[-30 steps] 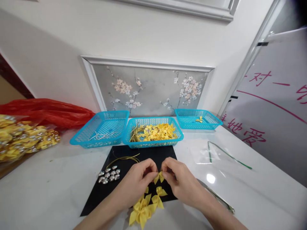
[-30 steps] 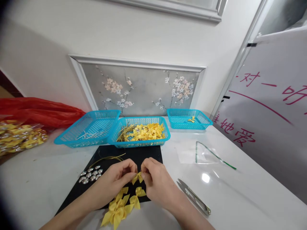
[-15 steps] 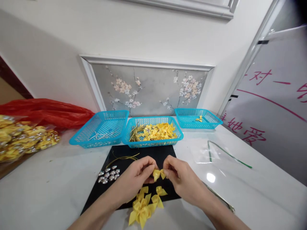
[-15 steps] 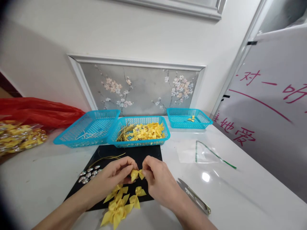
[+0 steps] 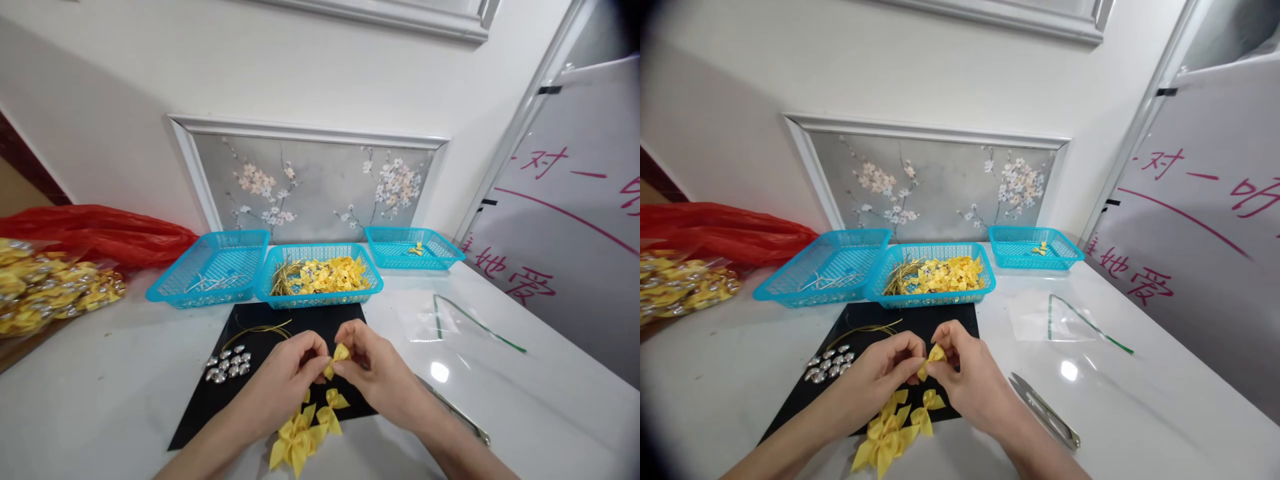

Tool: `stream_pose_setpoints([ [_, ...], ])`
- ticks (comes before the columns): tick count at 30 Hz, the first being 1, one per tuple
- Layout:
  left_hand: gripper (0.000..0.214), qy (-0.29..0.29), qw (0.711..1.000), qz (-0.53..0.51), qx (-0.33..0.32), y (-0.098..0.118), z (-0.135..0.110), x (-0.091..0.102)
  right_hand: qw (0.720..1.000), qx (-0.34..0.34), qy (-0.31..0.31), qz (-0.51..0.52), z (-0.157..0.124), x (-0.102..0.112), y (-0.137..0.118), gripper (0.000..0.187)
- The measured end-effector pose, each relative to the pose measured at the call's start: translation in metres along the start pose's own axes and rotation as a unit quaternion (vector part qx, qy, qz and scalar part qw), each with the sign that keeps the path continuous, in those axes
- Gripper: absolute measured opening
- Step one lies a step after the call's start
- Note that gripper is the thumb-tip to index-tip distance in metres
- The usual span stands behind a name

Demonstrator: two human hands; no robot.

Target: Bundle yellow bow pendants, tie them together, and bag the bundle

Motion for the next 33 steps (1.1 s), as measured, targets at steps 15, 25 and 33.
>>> stream_pose_setpoints([
  [15, 0.017, -0.034, 0.994, -0.101, 0.017, -0.005, 0.002, -0.006, 0.997, -0.060, -0.024, 0.040, 0.002, -0.003, 0.007, 0.010],
  [25, 0.023, -0.050, 0.975, -0.213, 0.038, -0.007, -0.001, -0.011, 0.997, -0.060, -0.032, 0.029, -0.001, -0.003, 0.002, 0.010],
  [33, 0.020, -0.084, 0.883, -0.454, 0.086, -0.006, 0.000, -0.018, 0.995, -0.051, -0.032, 0.073, -0.002, -0.001, 0.001, 0.015],
])
Point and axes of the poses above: each hand's wrist, its own z-axis towards the middle knuckle, its own x-axis out of the back of the hand, y = z × x, the point moved 4 cm from there along z, towards the middle knuckle, and after that the axes turned 1 degree about x, right-handed, at the moved point
